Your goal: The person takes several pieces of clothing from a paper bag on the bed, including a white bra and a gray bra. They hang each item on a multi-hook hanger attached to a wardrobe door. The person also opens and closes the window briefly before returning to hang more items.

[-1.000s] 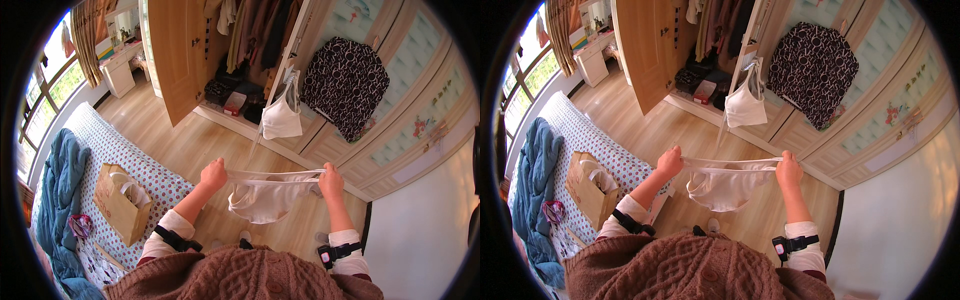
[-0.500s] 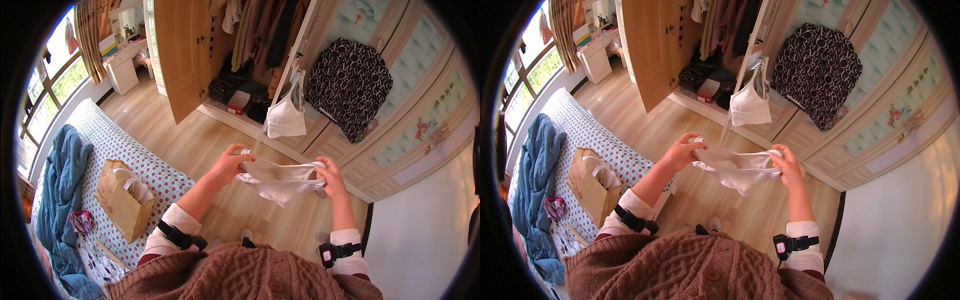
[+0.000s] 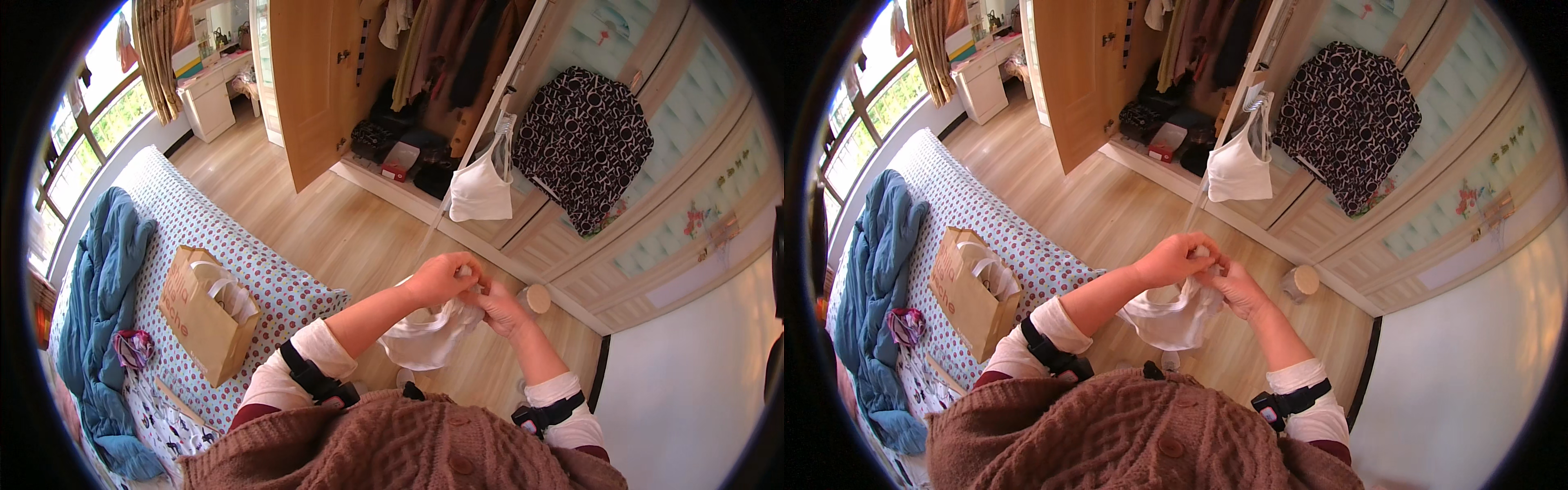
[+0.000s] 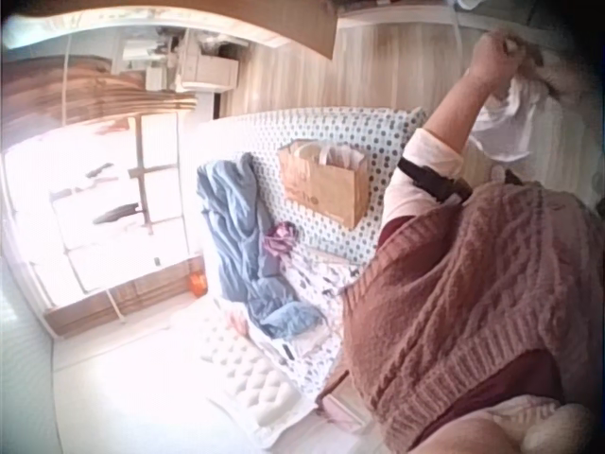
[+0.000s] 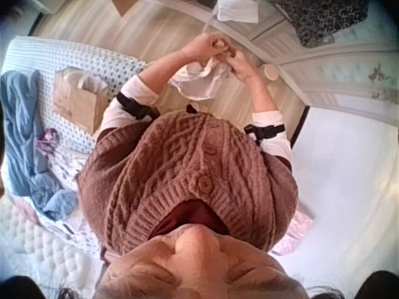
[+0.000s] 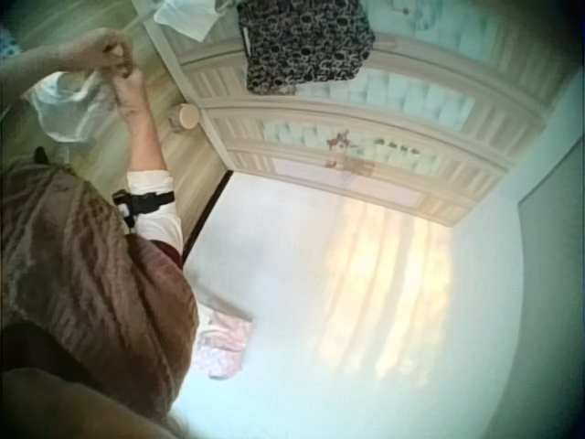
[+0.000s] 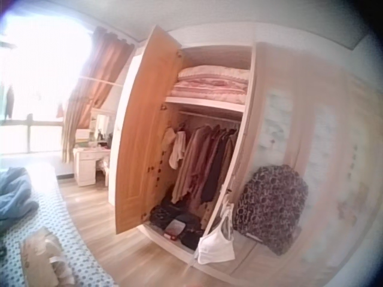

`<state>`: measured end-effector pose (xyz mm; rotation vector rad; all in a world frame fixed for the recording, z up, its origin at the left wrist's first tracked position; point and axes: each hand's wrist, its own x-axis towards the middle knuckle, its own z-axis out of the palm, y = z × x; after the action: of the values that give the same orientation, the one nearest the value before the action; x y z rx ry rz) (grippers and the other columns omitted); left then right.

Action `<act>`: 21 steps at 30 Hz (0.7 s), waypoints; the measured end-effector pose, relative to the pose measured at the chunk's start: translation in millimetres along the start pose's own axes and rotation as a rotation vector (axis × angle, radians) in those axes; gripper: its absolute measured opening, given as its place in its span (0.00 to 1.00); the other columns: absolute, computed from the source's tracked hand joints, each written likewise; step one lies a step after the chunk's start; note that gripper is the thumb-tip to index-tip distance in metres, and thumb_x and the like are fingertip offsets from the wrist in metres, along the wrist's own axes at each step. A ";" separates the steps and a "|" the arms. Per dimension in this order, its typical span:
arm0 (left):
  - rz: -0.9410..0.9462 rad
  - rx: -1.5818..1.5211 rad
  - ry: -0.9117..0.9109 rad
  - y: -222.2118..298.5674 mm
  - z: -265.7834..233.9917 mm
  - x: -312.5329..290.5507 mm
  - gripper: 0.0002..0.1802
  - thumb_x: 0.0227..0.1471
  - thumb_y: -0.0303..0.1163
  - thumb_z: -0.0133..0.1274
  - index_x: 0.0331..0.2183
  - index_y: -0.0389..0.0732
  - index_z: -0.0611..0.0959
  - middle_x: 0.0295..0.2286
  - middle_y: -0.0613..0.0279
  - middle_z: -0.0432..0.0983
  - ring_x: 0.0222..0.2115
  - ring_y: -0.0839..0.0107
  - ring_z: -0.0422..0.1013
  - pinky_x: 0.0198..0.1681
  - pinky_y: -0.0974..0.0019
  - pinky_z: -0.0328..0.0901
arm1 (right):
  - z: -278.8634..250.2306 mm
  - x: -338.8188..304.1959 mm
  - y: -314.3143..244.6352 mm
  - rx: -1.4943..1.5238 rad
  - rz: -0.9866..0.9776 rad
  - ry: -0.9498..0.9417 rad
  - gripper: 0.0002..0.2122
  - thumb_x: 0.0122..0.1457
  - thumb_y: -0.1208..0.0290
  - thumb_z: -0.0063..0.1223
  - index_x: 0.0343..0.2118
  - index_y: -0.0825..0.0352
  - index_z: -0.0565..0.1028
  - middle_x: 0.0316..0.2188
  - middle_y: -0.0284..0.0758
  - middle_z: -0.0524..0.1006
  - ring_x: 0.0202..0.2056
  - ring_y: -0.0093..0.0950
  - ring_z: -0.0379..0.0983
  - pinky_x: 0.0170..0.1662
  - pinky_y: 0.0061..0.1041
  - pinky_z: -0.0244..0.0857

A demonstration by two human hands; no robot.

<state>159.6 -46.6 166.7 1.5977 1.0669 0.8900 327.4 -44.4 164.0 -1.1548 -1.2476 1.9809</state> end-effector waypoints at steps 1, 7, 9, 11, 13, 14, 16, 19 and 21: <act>0.029 0.046 0.014 -2.2 -1.1 -1.3 0.11 0.44 0.34 0.55 0.33 0.41 0.78 0.22 0.66 0.71 0.22 0.80 0.62 0.25 0.72 0.60 | 1.1 1.1 1.8 0.004 0.045 -0.010 0.18 0.49 0.76 0.55 0.43 0.67 0.66 0.37 0.31 0.72 0.39 0.21 0.69 0.40 0.19 0.65; 0.236 0.019 0.239 -47.3 -32.1 -4.0 0.13 0.45 0.34 0.55 0.35 0.40 0.78 0.21 0.66 0.71 0.21 0.79 0.64 0.26 0.73 0.62 | -2.0 9.5 0.8 0.073 0.067 -0.130 0.12 0.52 0.75 0.50 0.40 0.67 0.70 0.36 0.31 0.73 0.38 0.20 0.69 0.41 0.20 0.64; 0.083 -0.031 0.359 -76.5 -56.3 -15.8 0.13 0.46 0.36 0.54 0.33 0.37 0.78 0.22 0.66 0.72 0.21 0.78 0.66 0.26 0.74 0.63 | -1.1 9.0 -1.5 0.179 -0.042 -0.137 0.11 0.53 0.76 0.48 0.40 0.67 0.69 0.36 0.30 0.73 0.39 0.20 0.69 0.42 0.21 0.63; -0.206 0.009 0.309 -108.0 -70.7 -33.7 0.17 0.47 0.40 0.54 0.32 0.35 0.77 0.23 0.65 0.72 0.21 0.77 0.67 0.23 0.74 0.65 | 2.9 9.1 -4.0 0.265 -0.124 -0.169 0.11 0.53 0.77 0.47 0.41 0.67 0.69 0.37 0.29 0.72 0.40 0.21 0.68 0.45 0.22 0.62; -0.451 -0.112 0.181 -137.1 -66.1 -50.5 0.23 0.44 0.46 0.55 0.34 0.35 0.75 0.23 0.63 0.72 0.19 0.76 0.68 0.19 0.72 0.67 | 9.4 7.8 -5.1 0.285 -0.130 -0.144 0.12 0.54 0.78 0.47 0.42 0.66 0.69 0.38 0.30 0.72 0.41 0.21 0.68 0.46 0.22 0.62; -0.506 -0.104 0.146 -148.3 -56.4 -56.5 0.26 0.43 0.48 0.56 0.35 0.35 0.74 0.23 0.61 0.72 0.19 0.75 0.68 0.19 0.71 0.67 | 12.5 7.8 -5.9 0.302 -0.144 -0.152 0.12 0.54 0.78 0.47 0.42 0.66 0.68 0.38 0.30 0.72 0.41 0.21 0.68 0.46 0.22 0.62; -0.584 -0.068 0.003 -164.1 -38.8 -66.8 0.31 0.41 0.52 0.56 0.37 0.34 0.73 0.24 0.58 0.71 0.20 0.73 0.69 0.19 0.69 0.68 | 18.2 8.4 -6.8 0.320 -0.170 -0.131 0.12 0.54 0.78 0.47 0.43 0.65 0.68 0.38 0.30 0.72 0.41 0.22 0.68 0.46 0.23 0.62; -0.683 -0.178 -0.195 -169.7 -16.0 -76.0 0.30 0.42 0.52 0.55 0.36 0.34 0.72 0.26 0.56 0.70 0.22 0.70 0.70 0.19 0.68 0.68 | 21.8 7.7 -9.2 0.329 -0.212 -0.129 0.13 0.54 0.77 0.47 0.43 0.64 0.68 0.38 0.30 0.72 0.41 0.22 0.68 0.45 0.24 0.63; -0.731 -0.347 -0.236 -166.2 -8.4 -77.4 0.27 0.44 0.49 0.53 0.36 0.34 0.73 0.26 0.55 0.70 0.22 0.68 0.70 0.19 0.66 0.68 | 23.0 7.4 -11.5 0.328 -0.231 -0.155 0.13 0.54 0.77 0.46 0.43 0.64 0.68 0.38 0.31 0.72 0.41 0.23 0.68 0.45 0.24 0.64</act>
<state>88.9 -94.1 4.2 0.8862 1.1330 0.3489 303.6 -44.0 176.4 -0.6790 -1.0255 2.0306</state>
